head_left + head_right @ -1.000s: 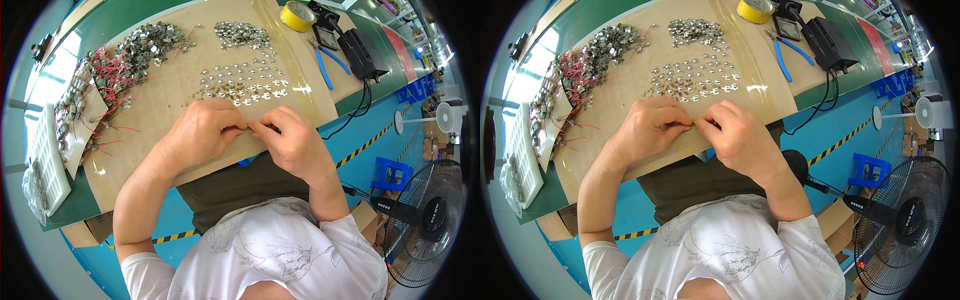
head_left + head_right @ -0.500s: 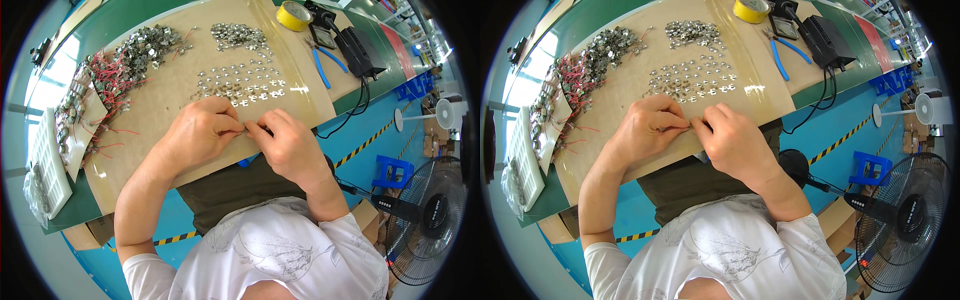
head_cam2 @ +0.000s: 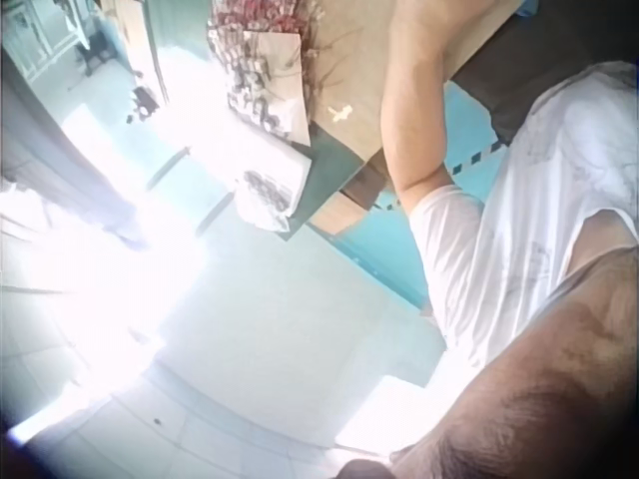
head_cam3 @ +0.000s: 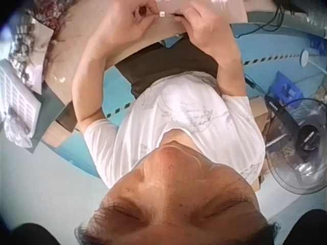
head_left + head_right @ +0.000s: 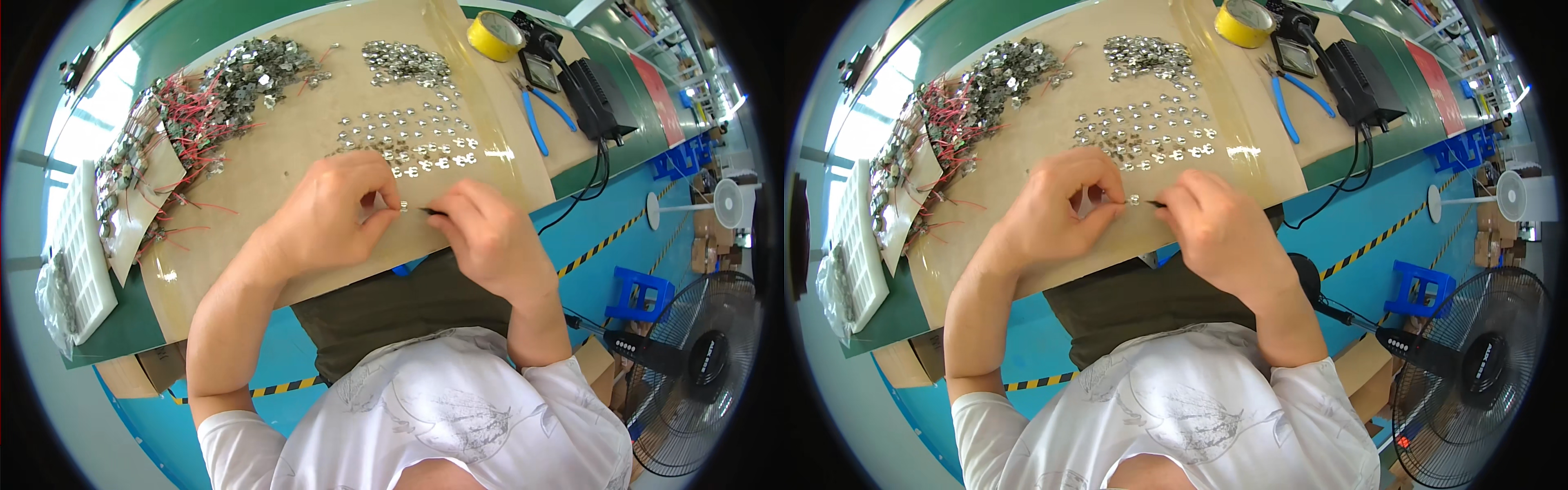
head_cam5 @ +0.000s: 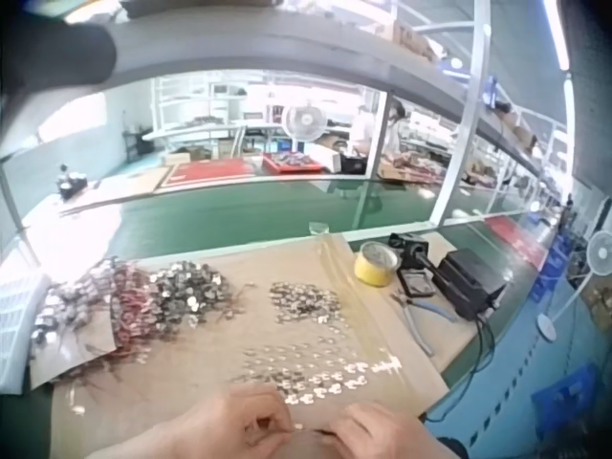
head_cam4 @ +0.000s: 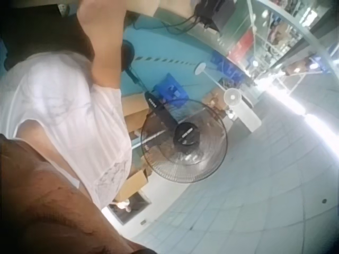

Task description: Assembling small electronic components and wiring them together at a workstation.

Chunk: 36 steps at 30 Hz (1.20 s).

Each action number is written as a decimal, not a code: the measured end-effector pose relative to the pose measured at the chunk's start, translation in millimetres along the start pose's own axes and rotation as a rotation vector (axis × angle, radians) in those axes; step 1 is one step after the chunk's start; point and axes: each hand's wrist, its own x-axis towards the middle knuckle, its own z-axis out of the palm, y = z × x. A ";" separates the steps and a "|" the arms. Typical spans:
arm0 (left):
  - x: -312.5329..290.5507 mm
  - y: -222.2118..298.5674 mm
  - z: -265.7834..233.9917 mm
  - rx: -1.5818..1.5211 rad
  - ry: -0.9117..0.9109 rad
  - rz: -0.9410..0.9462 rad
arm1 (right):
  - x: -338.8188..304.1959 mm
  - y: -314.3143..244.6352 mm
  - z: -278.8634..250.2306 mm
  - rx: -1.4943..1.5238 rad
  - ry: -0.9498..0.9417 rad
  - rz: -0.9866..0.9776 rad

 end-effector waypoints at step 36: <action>0.2 -0.3 10.3 0.000 0.142 -0.014 | 2.7 29.6 11.2 0.148 0.136 -0.123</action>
